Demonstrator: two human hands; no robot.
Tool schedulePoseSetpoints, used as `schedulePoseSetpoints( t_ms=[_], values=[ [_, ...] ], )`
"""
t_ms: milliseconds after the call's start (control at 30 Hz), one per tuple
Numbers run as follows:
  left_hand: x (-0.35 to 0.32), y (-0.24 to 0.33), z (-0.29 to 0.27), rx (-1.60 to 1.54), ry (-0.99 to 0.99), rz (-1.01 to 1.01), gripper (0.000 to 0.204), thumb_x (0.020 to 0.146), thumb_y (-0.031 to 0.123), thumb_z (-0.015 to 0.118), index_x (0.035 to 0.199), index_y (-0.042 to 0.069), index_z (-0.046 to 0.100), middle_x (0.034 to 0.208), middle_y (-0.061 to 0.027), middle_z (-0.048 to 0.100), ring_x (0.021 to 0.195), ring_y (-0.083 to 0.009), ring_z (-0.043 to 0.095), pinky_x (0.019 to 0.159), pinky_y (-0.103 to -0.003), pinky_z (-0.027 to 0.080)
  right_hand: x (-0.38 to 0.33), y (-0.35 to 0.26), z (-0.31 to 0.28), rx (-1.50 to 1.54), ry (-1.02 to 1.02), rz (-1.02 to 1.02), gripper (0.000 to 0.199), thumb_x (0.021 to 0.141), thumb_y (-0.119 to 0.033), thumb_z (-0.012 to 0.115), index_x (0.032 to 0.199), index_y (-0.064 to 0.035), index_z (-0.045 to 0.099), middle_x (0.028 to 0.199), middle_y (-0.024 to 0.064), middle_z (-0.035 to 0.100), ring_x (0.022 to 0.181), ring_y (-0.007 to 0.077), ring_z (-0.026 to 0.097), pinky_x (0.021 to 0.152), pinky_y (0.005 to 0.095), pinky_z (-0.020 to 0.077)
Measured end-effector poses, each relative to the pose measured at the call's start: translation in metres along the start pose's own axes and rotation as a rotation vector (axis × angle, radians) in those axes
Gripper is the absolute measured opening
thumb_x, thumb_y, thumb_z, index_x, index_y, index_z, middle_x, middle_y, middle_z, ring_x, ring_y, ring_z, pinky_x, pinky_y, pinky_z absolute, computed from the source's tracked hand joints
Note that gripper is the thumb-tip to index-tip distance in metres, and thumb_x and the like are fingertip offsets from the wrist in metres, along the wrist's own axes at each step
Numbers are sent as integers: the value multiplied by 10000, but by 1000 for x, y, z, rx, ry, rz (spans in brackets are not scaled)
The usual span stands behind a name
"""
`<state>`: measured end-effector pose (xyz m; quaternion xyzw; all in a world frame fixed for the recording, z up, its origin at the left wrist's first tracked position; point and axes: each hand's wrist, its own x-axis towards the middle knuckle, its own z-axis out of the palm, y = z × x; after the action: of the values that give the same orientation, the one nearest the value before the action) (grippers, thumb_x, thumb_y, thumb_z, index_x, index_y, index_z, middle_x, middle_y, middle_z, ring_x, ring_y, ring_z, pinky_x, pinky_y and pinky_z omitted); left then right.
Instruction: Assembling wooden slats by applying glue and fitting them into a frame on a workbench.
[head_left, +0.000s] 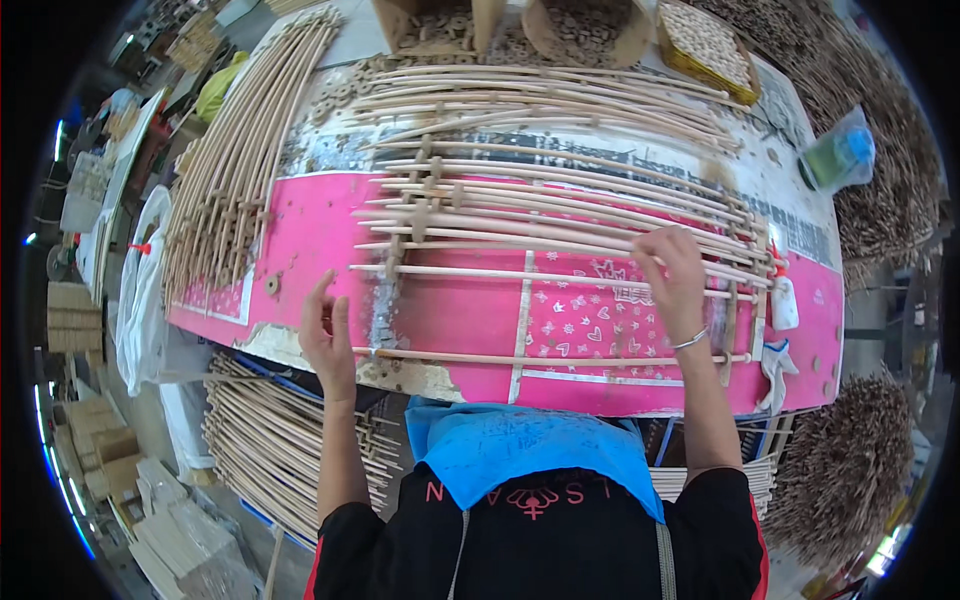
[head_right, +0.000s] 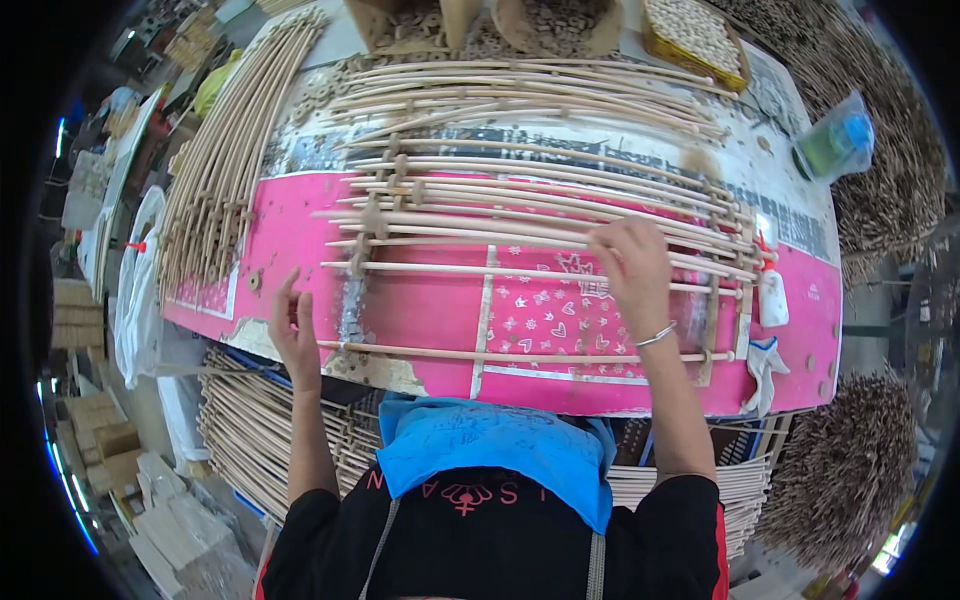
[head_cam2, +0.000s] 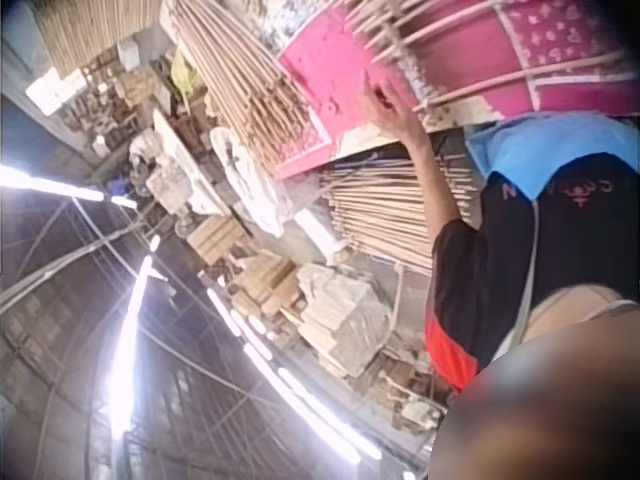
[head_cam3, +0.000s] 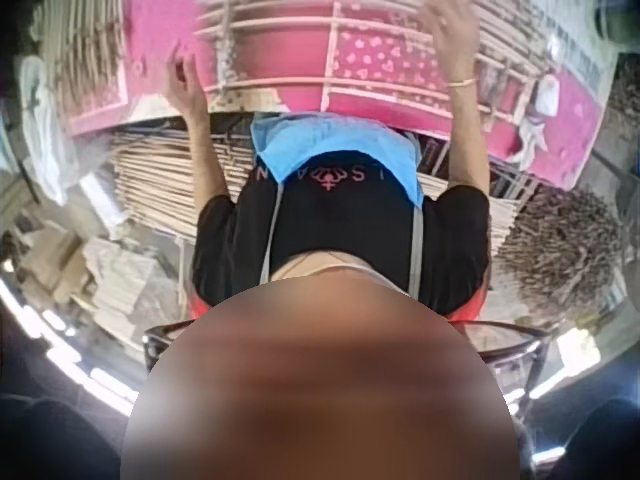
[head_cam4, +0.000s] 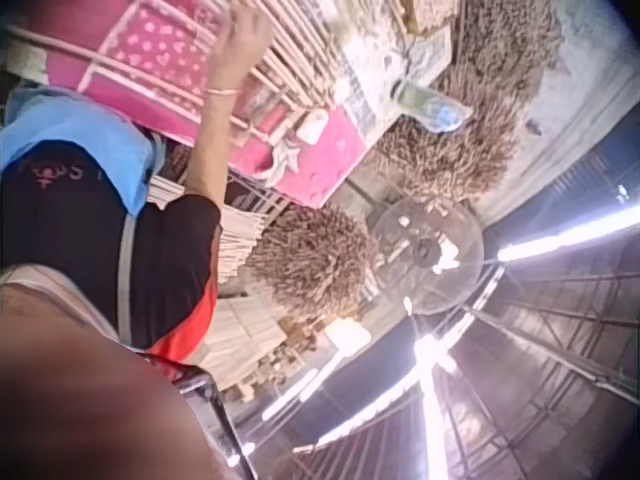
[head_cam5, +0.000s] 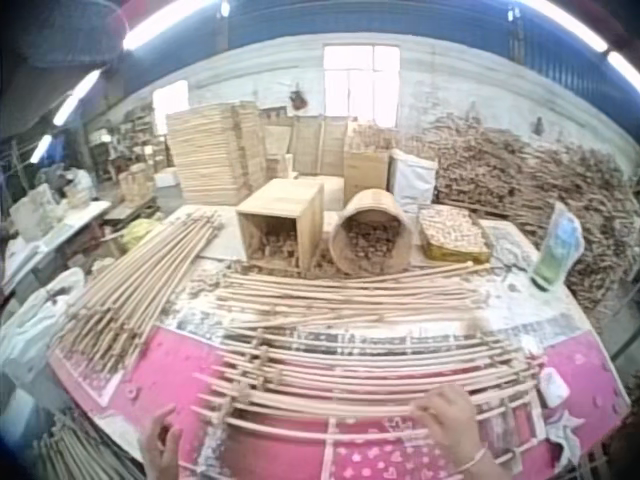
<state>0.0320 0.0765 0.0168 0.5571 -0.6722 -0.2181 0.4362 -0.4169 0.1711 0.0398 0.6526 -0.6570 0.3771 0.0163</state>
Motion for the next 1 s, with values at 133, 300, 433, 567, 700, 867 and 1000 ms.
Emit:
schedulePoseSetpoints(
  t_ms=[133,300,433,567,700,867,1000],
  values=[
    [-14,-14,-3,11,-11,-65,335,1060,126,659,1391,82,677,879,20,579,748,-74,477,661,-244,404,7,22,5,28,-28,34,110,886,-102,771,978,-64,726,929,74,666,929,294,633,833,421,485],
    [-19,-31,-2,18,1,-122,322,1059,136,661,1371,56,680,951,-16,654,795,-100,541,709,-263,445,1,36,18,-29,-75,-10,116,888,-106,770,981,-61,718,943,78,657,928,303,628,829,421,485],
    [-19,-40,-9,-17,32,-169,314,1058,131,661,1359,47,686,906,-19,623,793,-101,529,722,-264,446,0,41,24,-53,-97,-27,121,891,-115,768,990,-68,716,948,70,655,939,298,620,836,425,472],
    [-23,-48,-20,-9,47,-215,316,1060,133,659,1363,50,685,865,-16,592,780,-98,510,712,-261,438,0,37,28,-84,-89,-11,123,888,-125,770,990,-77,720,954,56,655,946,283,614,843,429,456],
    [-22,-57,-28,13,71,-242,322,1065,149,658,1372,54,684,857,0,590,755,-80,493,688,-260,432,2,36,28,-110,-93,-29,190,902,-119,760,1085,-74,737,1044,90,681,1028,314,624,918,435,464],
    [-14,-75,-62,-22,197,-249,302,1066,146,643,1349,57,694,824,12,585,747,-80,514,692,-263,446,-26,-13,11,114,-251,31,280,845,-143,821,1094,-49,732,1057,126,698,1000,325,643,884,436,486],
    [-8,-120,-95,127,291,-274,294,1033,119,674,1323,80,705,883,-16,647,805,-102,601,733,-279,497,-66,-60,13,186,-557,-63,360,785,-217,850,1087,-59,734,1009,114,680,975,323,642,835,436,482]
  ],
)
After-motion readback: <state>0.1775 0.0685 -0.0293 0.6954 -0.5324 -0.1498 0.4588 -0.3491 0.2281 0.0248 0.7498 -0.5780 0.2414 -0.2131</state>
